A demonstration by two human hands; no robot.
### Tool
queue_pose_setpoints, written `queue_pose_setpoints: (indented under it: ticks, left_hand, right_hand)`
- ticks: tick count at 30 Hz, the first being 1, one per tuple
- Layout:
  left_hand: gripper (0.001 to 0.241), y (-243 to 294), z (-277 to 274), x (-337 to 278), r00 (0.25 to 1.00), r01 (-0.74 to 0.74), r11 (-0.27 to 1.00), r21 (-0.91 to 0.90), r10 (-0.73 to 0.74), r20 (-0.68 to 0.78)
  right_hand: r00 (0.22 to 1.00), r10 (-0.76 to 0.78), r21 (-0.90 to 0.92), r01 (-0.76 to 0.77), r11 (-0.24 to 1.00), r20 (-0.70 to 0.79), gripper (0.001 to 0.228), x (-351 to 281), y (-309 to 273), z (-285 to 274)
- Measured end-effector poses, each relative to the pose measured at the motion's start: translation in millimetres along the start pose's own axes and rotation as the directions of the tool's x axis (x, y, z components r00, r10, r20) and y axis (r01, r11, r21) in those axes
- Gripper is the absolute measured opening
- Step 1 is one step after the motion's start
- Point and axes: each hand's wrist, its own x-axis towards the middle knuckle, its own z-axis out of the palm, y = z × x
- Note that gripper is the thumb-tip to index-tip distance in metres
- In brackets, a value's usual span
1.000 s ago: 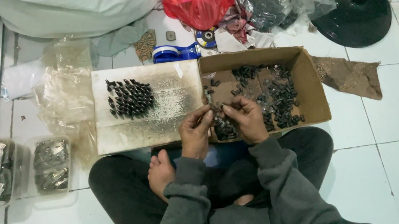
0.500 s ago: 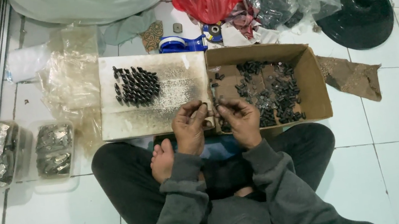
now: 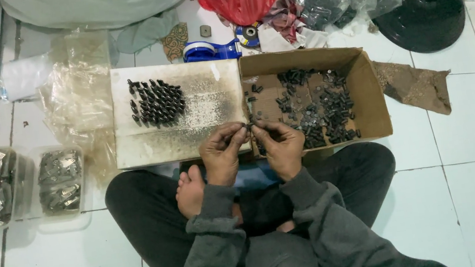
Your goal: Inserting small metal pins into a perforated board while sitting on the floor.
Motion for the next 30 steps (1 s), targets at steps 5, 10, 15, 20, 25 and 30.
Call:
queue_pose_setpoints:
  ticks: [5, 10, 15, 20, 25, 30]
  left_hand:
    - [0.013, 1, 5, -4, 0.996, -0.09, 0.994, 0.063, 0.091, -0.007]
    - [0.012, 6, 11, -8, 0.986, -0.16, 0.978, 0.134, 0.165, -0.025]
    - [0.01, 6, 12, -7, 0.978, -0.202, 0.956, 0.215, 0.21, -0.014]
    - [0.011, 0, -2, -1, 0.99, -0.142, 0.973, 0.181, 0.138, 0.035]
    - [0.011, 9, -6, 6, 0.99, -0.033, 0.979, 0.203, 0.004, 0.144]
    - [0.013, 9, -1, 13, 0.984, 0.086, 0.986, 0.142, -0.106, 0.142]
  right_hand:
    - [1.0, 0.012, -0.037, -0.013, 0.999, -0.028, 0.016, -8, -1, 4]
    - [0.998, -0.024, -0.066, 0.02, 0.998, -0.06, 0.013, -11, -1, 6]
    - [1.0, -0.001, -0.121, 0.004, 0.993, 0.026, 0.009, -6, -5, 3]
    - [0.968, 0.064, -0.179, -0.02, 0.984, 0.241, 0.007, 21, -8, -15]
    - [0.864, 0.147, -0.237, -0.033, 0.971, 0.481, 0.012, 52, -25, -28]
    - [0.821, 0.201, -0.148, -0.143, 0.979, 0.534, 0.015, 60, 0, -45]
